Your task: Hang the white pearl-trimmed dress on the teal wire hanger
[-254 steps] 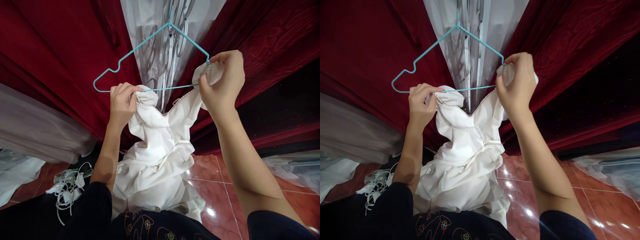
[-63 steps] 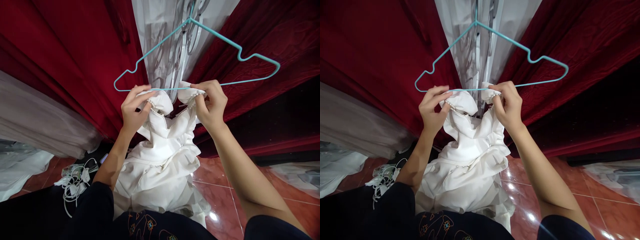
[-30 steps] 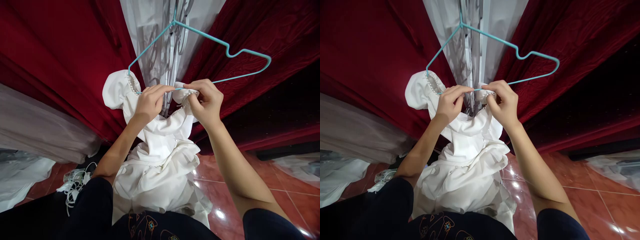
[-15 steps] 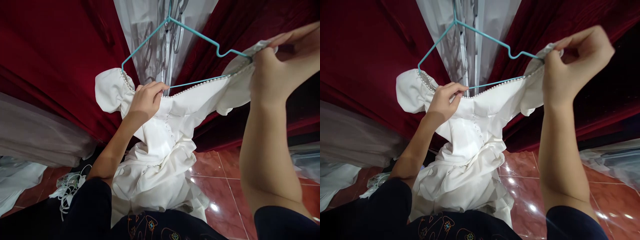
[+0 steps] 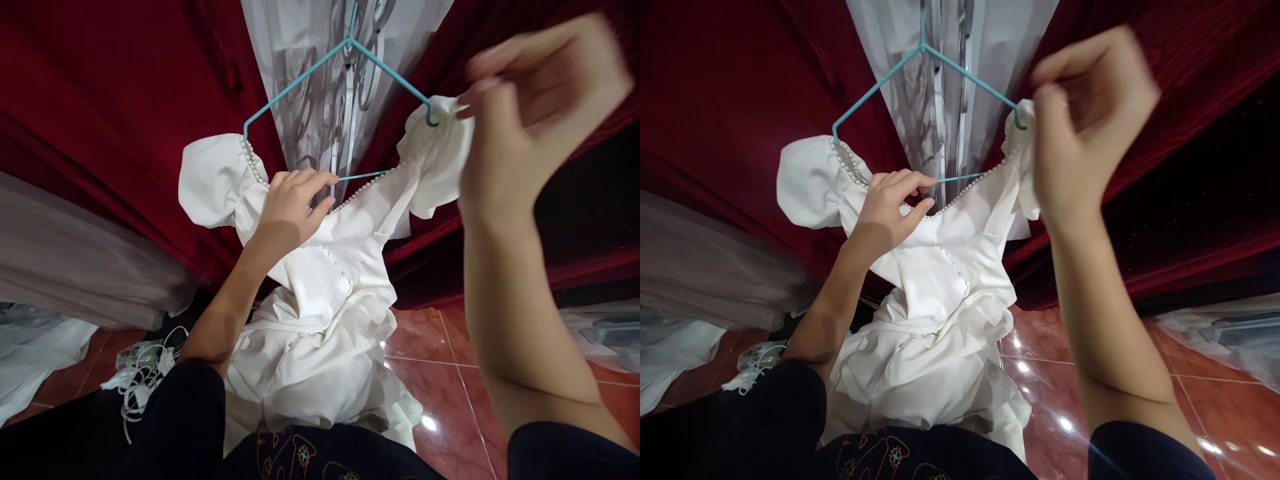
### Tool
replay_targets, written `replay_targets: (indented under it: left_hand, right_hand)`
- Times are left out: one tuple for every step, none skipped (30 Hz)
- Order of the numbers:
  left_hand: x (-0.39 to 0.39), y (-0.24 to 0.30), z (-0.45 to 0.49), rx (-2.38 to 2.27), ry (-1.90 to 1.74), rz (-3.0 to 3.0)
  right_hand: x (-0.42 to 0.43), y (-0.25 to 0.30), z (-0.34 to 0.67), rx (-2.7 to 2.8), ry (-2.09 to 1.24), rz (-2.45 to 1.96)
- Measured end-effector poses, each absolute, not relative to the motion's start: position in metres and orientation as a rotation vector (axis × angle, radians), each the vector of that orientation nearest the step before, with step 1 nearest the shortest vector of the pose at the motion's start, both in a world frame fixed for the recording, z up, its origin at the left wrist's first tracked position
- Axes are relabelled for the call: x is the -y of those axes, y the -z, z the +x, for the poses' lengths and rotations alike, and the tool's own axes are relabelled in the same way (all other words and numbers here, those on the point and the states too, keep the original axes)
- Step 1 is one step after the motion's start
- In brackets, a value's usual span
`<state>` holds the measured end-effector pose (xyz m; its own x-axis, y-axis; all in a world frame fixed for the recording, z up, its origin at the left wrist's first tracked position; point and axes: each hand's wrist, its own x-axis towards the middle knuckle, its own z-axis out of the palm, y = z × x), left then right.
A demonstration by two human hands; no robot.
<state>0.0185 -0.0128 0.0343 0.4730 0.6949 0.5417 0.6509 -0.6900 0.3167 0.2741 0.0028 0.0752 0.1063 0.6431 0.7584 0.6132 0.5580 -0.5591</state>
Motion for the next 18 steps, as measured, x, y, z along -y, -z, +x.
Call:
replay_targets:
  left_hand:
    - [0.013,-0.034,0.019,-1.199,-1.011,2.647]
    - [0.013,-0.033,0.019,-1.191,-1.011,2.655]
    - [0.013,-0.031,0.020,-1.178,-1.017,2.663]
    - [0.013,-0.029,0.020,-1.149,-1.024,2.672]
    - [0.013,-0.026,0.020,-1.108,-1.046,2.679]
    - [0.014,-0.022,0.019,-1.064,-1.087,2.683]
    - [0.014,-0.019,0.017,-1.036,-1.153,2.679]
    - [0.015,-0.017,0.014,-1.038,-1.249,2.666]
    - [0.015,-0.015,0.009,-1.075,-1.390,2.642]
    - [0.014,-0.015,0.003,-1.144,-1.556,2.607]
    - [0.012,-0.016,-0.003,-1.235,-1.718,2.564]
    - [0.009,-0.018,-0.011,-1.337,-1.847,2.516]
    - [0.004,-0.021,-0.018,-1.430,-1.929,2.462]
    - [-0.001,-0.025,-0.026,-1.500,-1.946,2.406]
    - [-0.008,-0.028,-0.033,-1.535,-1.899,2.353]
    - [-0.015,-0.030,-0.039,-1.536,-1.816,2.299]
    - [-0.021,-0.033,-0.045,-1.508,-1.741,2.244]
    - [-0.026,-0.035,-0.050,-1.470,-1.678,2.201]
  right_hand:
    - [0.002,-0.066,0.267,1.594,-0.015,-1.095]
    - [0.007,-0.056,0.259,1.624,0.004,-1.090]
    - [0.010,-0.044,0.251,1.654,0.024,-1.083]
    - [0.011,-0.031,0.243,1.688,0.040,-1.077]
    - [0.012,-0.019,0.237,1.718,0.060,-1.066]
    - [0.012,-0.007,0.231,1.741,0.086,-1.049]
    - [0.012,0.003,0.227,1.754,0.120,-1.024]
    - [0.011,0.012,0.224,1.754,0.162,-0.998]
    - [0.010,0.019,0.223,1.739,0.205,-0.977]
    - [0.008,0.023,0.222,1.718,0.245,-0.963]
    - [0.008,0.027,0.221,1.696,0.282,-0.954]
    - [0.007,0.029,0.221,1.682,0.308,-0.955]
    - [0.006,0.030,0.221,1.679,0.323,-0.963]
    - [0.005,0.031,0.220,1.683,0.333,-0.968]
    - [0.004,0.032,0.221,1.690,0.336,-0.973]
    - [0.003,0.032,0.221,1.692,0.335,-0.977]
    - [0.002,0.033,0.222,1.687,0.331,-0.980]
    - [0.001,0.033,0.223,1.682,0.321,-0.983]
